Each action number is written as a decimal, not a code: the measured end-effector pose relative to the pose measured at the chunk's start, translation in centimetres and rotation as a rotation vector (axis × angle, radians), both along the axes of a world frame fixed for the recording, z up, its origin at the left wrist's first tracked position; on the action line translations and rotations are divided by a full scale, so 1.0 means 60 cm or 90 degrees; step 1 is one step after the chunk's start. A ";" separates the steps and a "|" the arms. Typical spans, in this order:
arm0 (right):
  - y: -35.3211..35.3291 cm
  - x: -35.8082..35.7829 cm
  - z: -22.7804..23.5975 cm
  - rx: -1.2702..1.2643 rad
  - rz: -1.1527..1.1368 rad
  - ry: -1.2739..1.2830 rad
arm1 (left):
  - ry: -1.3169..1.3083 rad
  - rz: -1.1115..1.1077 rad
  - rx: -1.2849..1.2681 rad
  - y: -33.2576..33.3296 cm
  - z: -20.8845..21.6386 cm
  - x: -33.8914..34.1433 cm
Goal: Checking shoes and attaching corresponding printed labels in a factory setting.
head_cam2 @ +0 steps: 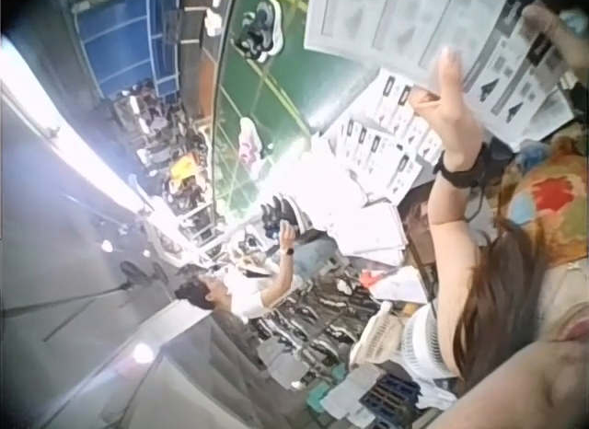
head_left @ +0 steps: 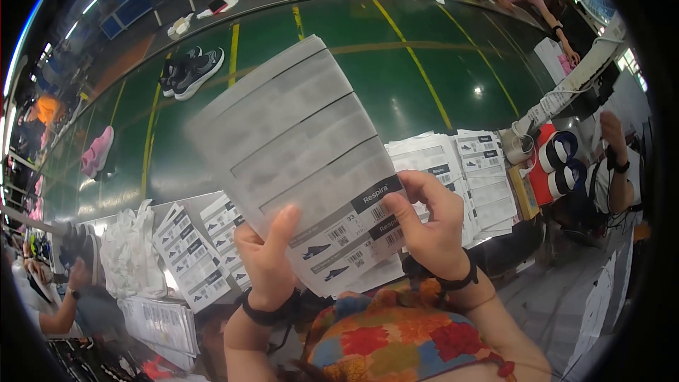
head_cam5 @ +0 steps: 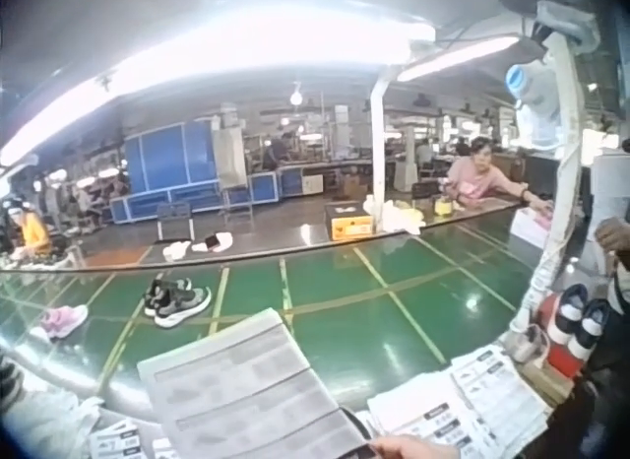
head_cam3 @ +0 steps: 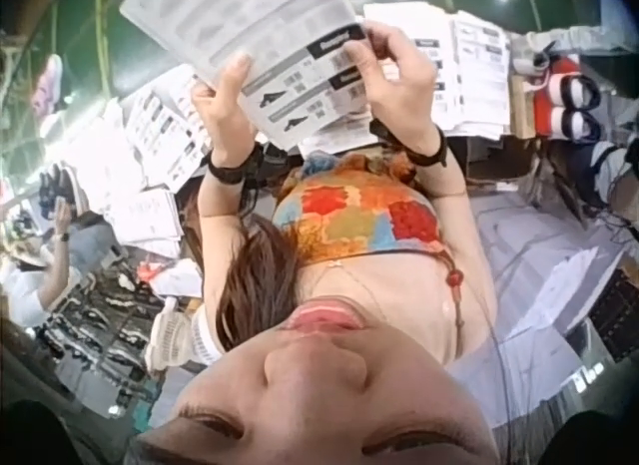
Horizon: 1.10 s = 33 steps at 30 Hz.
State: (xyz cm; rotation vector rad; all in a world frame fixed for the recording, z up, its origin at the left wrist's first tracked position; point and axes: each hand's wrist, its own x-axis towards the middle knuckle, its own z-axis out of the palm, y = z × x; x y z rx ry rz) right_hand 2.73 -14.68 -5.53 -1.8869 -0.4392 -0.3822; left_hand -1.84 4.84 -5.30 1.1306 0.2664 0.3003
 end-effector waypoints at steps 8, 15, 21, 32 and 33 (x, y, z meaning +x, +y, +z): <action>-0.017 -0.008 0.018 -0.100 -0.050 -0.210 | -0.031 -0.104 -0.134 -0.009 0.003 -0.013; -0.023 -0.002 0.003 -0.128 -0.072 -0.370 | 0.025 -0.127 -0.222 -0.025 0.028 -0.006; -0.048 -0.028 -0.018 -0.178 -0.031 -0.504 | 0.057 -0.093 -0.152 -0.002 0.007 0.007; -0.078 0.047 -0.089 0.456 0.030 0.189 | 0.263 -0.093 0.018 0.285 -0.142 -0.067; -0.075 0.046 -0.109 0.418 0.044 0.229 | 0.311 -0.107 0.079 0.294 -0.158 -0.079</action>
